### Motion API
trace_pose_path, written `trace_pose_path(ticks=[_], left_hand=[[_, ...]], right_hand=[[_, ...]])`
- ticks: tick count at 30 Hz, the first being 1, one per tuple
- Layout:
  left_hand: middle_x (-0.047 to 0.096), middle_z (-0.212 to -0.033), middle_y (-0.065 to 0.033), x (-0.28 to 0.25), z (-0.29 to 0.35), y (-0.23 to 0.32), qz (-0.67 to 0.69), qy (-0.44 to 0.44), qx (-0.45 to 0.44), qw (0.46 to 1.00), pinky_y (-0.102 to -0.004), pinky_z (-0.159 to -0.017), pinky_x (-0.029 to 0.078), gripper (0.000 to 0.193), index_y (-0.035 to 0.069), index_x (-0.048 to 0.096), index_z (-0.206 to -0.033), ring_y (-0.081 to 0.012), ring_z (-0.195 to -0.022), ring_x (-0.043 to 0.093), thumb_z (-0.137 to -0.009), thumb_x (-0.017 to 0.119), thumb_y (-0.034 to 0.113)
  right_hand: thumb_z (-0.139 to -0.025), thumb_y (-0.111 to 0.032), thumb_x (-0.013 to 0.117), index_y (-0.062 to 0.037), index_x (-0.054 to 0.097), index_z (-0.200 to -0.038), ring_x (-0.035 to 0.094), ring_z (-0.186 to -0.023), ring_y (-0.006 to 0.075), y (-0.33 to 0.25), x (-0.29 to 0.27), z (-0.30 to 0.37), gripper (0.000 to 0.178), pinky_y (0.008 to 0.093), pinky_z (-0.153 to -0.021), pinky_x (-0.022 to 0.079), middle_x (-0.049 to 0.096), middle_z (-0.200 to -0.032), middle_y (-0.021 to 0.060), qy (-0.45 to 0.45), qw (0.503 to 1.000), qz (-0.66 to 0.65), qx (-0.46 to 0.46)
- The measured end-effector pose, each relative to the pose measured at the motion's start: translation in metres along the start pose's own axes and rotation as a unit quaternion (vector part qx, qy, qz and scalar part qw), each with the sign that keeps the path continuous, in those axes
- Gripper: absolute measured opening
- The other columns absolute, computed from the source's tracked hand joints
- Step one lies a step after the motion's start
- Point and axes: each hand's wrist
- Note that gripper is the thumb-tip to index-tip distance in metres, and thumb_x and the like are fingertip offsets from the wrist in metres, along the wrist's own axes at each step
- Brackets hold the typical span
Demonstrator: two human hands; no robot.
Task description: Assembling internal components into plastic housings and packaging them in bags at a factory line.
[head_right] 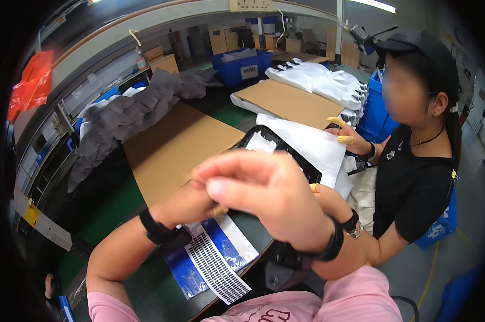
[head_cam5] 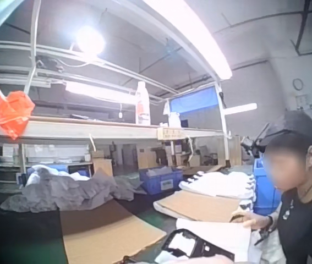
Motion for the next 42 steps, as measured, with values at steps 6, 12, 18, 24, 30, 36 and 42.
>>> trace_pose_path(ticks=[6, 12, 18, 24, 30, 36, 42], left_hand=[[0.054, -0.085, -0.0110, 0.052, -0.006, -0.007, -0.129, -0.044, 0.029, 0.990, -0.0332, -0.074, 0.042, 0.022, 0.000, 0.055, -0.086, -0.0249, -0.088, 0.051, -0.068, 0.057, 0.013], [0.056, -0.077, -0.0113, -0.017, 0.034, -0.004, -0.257, 0.067, 0.103, 0.958, -0.0335, -0.071, 0.046, 0.015, 0.001, 0.056, -0.078, -0.0247, -0.081, 0.057, -0.066, 0.057, 0.010], [0.059, -0.085, -0.0162, -0.060, 0.101, 0.001, -0.219, 0.253, -0.047, 0.941, -0.0354, -0.071, 0.051, 0.023, -0.003, 0.059, -0.085, -0.0300, -0.079, 0.060, -0.062, 0.061, -0.006], [0.062, -0.083, -0.0149, -0.079, 0.146, 0.023, -0.257, 0.317, -0.119, 0.905, -0.0302, -0.064, 0.052, 0.024, -0.002, 0.060, -0.085, -0.0271, -0.078, 0.062, -0.062, 0.065, -0.006], [0.062, -0.083, -0.0149, -0.089, 0.177, 0.024, -0.274, 0.365, -0.141, 0.878, -0.0304, -0.065, 0.052, 0.023, -0.002, 0.060, -0.084, -0.0267, -0.078, 0.062, -0.062, 0.065, -0.005], [0.061, -0.085, -0.0148, -0.093, 0.190, 0.020, -0.293, 0.360, -0.143, 0.874, -0.0307, -0.068, 0.053, 0.026, -0.002, 0.060, -0.085, -0.0270, -0.078, 0.062, -0.060, 0.066, -0.006], [0.060, -0.084, -0.0144, -0.088, 0.192, 0.016, -0.279, 0.374, -0.162, 0.870, -0.0306, -0.067, 0.053, 0.030, -0.002, 0.061, -0.085, -0.0273, -0.079, 0.062, -0.055, 0.064, -0.010]], right_hand=[[-0.081, 0.000, 0.053, 0.0062, 0.054, -0.102, 0.056, -0.085, 0.0131, 0.062, -0.042, 0.052, 0.022, 0.0246, -0.077, 0.043, 0.059, -0.092, 0.0095, 0.138, 0.990, 0.038, 0.008], [-0.080, 0.002, 0.053, 0.0059, 0.054, -0.101, 0.055, -0.083, 0.0114, 0.087, -0.051, 0.055, 0.021, 0.0218, -0.073, 0.042, 0.058, -0.091, 0.0097, 0.187, 0.975, 0.110, 0.039], [-0.073, 0.003, 0.060, 0.0048, 0.045, -0.113, 0.050, -0.093, 0.0151, 0.085, 0.001, -0.002, 0.043, 0.0253, -0.076, 0.040, 0.054, -0.102, 0.0129, 0.045, 0.997, 0.059, -0.006], [-0.070, -0.003, 0.065, 0.0028, 0.047, -0.112, 0.048, -0.094, 0.0179, 0.078, 0.053, -0.042, 0.046, 0.0251, -0.074, 0.038, 0.053, -0.106, 0.0126, -0.080, 0.972, 0.208, -0.076], [-0.067, -0.005, 0.065, 0.0011, 0.048, -0.112, 0.050, -0.088, 0.0186, 0.081, 0.090, -0.069, 0.048, 0.0257, -0.068, 0.040, 0.054, -0.104, 0.0124, -0.138, 0.945, 0.265, -0.135], [-0.065, -0.007, 0.067, 0.0000, 0.039, -0.121, 0.042, -0.085, 0.0106, 0.088, 0.111, -0.087, 0.063, 0.0214, -0.072, 0.035, 0.049, -0.108, 0.0099, -0.141, 0.928, 0.328, -0.107], [-0.063, -0.009, 0.066, -0.0001, 0.049, -0.111, 0.042, -0.085, 0.0117, 0.097, 0.106, -0.092, 0.052, 0.0221, -0.073, 0.034, 0.047, -0.107, 0.0097, -0.148, 0.946, 0.270, -0.100]])
Point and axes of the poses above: each hand's wrist, its own z-axis away from the middle knuckle, its own x-axis out of the palm, y = z × x
